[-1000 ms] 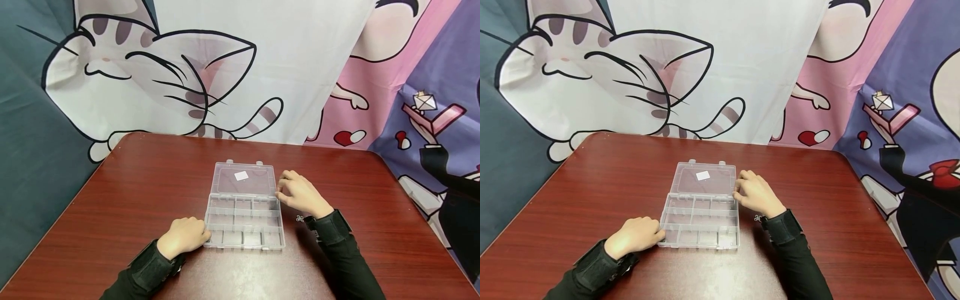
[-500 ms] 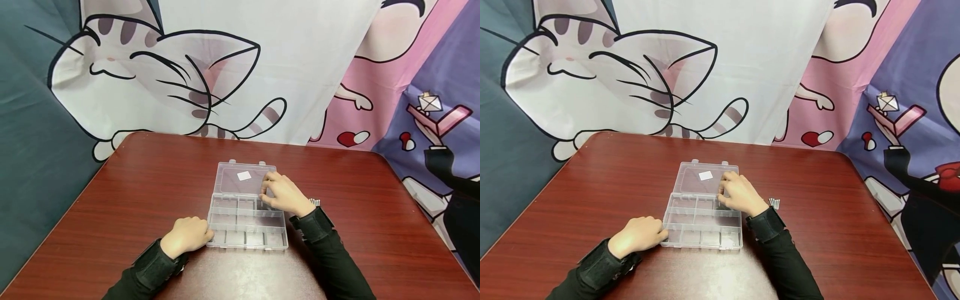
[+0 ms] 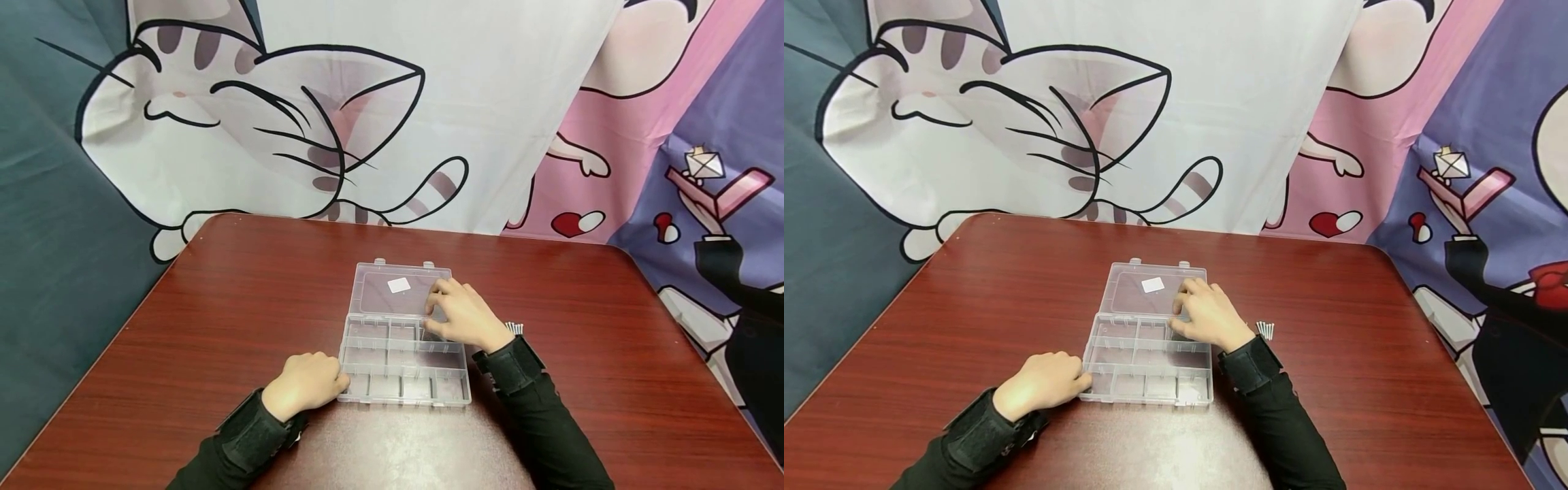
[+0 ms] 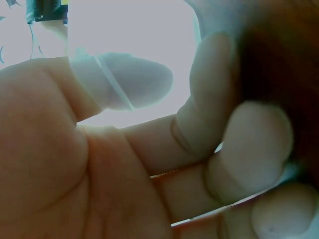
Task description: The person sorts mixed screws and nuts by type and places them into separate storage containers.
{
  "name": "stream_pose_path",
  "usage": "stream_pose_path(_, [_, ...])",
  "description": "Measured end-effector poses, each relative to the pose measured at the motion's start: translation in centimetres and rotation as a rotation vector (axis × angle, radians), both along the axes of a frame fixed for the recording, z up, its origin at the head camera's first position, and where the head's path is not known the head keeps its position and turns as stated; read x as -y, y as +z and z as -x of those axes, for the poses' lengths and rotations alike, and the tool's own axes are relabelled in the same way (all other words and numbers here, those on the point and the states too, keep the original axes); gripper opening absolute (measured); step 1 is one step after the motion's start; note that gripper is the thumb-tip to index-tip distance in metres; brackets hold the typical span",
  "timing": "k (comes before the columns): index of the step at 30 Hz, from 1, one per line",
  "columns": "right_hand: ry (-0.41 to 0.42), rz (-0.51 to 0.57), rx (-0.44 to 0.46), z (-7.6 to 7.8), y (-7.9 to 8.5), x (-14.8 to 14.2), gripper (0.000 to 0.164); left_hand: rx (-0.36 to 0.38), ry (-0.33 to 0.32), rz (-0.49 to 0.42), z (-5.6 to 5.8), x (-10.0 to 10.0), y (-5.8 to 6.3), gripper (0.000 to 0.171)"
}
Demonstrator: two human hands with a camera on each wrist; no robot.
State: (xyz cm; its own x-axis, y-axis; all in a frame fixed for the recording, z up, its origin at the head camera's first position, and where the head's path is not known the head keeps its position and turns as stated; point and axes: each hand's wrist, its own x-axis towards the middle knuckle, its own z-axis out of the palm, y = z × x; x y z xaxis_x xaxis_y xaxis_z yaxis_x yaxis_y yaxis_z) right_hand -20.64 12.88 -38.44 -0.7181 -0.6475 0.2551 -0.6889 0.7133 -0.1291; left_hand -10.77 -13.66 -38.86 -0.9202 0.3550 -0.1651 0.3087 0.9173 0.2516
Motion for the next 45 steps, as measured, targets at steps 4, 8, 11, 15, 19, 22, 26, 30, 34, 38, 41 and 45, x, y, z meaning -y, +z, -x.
stream_pose_path(4, [-0.035,-0.009,0.027,-0.1,0.2,-0.4,0.04,-0.002,-0.003,-0.003,0.0,0.0,0.0,0.036])
stream_pose_path(8, [-0.032,0.001,0.051,-0.1,0.4,-0.6,0.049,-0.01,-0.004,-0.001,0.1,0.0,-0.1,0.036])
stream_pose_path(11, [-0.028,0.006,0.061,-0.1,0.4,-0.6,0.05,-0.015,-0.007,-0.002,0.1,-0.1,-0.1,0.036])
stream_pose_path(15, [-0.026,0.015,0.073,0.0,0.3,-0.8,0.05,-0.008,-0.004,-0.007,0.0,0.1,0.0,0.036])
stream_pose_path(19, [-0.047,0.037,0.076,0.0,0.3,-1.7,0.051,0.013,-0.003,-0.011,0.0,0.1,0.1,0.038])
stream_pose_path(22, [-0.072,0.042,0.069,-0.1,0.3,-2.7,0.051,0.033,-0.005,-0.024,0.0,0.2,0.3,0.039])
stream_pose_path(26, [-0.108,0.034,0.058,-0.3,0.1,-4.3,0.051,0.047,-0.006,-0.029,0.0,0.1,0.3,0.039])
stream_pose_path(30, [-0.143,0.029,0.049,-0.5,-0.1,-5.8,0.051,0.045,-0.013,-0.022,0.2,0.0,0.1,0.038])
stream_pose_path(34, [-0.168,0.021,0.057,-0.7,-0.3,-7.2,0.052,0.047,-0.014,-0.024,0.3,-0.1,-0.1,0.038])
stream_pose_path(38, [-0.19,0.008,0.064,-1.0,-0.6,-8.4,0.051,0.053,-0.013,-0.03,0.2,-0.2,-0.1,0.038])
stream_pose_path(41, [-0.201,0.005,0.069,-1.2,-1.0,-9.2,0.05,0.06,-0.015,-0.034,0.2,-0.2,0.0,0.039])
stream_pose_path(45, [-0.213,0.006,0.083,-1.3,-1.5,-10.0,0.049,0.053,-0.015,-0.03,0.3,-0.2,0.0,0.039])
